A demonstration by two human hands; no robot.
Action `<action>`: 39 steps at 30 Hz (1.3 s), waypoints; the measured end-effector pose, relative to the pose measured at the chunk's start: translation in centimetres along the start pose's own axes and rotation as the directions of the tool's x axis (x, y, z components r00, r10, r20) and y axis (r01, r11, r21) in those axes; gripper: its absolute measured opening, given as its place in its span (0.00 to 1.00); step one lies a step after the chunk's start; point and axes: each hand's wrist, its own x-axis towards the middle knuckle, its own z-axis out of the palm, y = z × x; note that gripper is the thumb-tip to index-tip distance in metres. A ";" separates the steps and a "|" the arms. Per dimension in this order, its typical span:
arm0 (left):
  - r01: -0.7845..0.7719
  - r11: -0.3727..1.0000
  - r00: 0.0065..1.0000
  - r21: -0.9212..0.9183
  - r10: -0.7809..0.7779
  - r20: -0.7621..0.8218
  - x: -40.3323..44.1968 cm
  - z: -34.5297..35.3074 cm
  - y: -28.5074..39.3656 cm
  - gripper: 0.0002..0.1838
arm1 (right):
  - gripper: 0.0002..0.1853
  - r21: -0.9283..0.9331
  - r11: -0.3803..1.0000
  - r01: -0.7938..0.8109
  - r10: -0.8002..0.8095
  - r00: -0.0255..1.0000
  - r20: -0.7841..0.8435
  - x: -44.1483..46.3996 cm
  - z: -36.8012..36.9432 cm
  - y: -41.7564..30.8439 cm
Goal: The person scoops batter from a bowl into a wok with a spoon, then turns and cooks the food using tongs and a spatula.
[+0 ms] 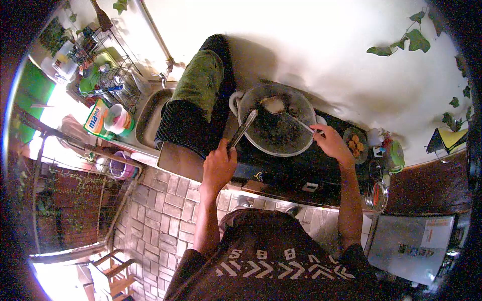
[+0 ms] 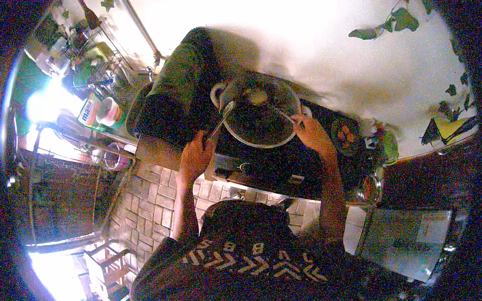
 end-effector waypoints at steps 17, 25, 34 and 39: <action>0.073 0.997 0.997 0.017 -0.074 0.035 -0.5 -0.1 0.4 0.20 | 0.18 0.006 0.985 0.171 -0.168 0.974 -0.153 -3.2 1.8 0.6; -0.006 0.999 1.000 0.050 0.007 -0.017 0.0 1.6 0.2 0.19 | 0.16 0.020 0.998 0.055 -0.053 0.994 -0.092 -5.5 2.7 0.5; 0.024 0.998 0.999 0.055 -0.026 0.032 -0.4 0.8 0.8 0.19 | 0.16 0.015 1.000 0.018 -0.016 0.992 -0.126 -5.8 3.1 -0.3; 0.024 0.999 0.999 0.032 -0.024 0.020 -0.7 0.7 0.6 0.18 | 0.17 -0.016 1.000 0.014 -0.016 0.989 -0.150 -5.9 3.2 0.3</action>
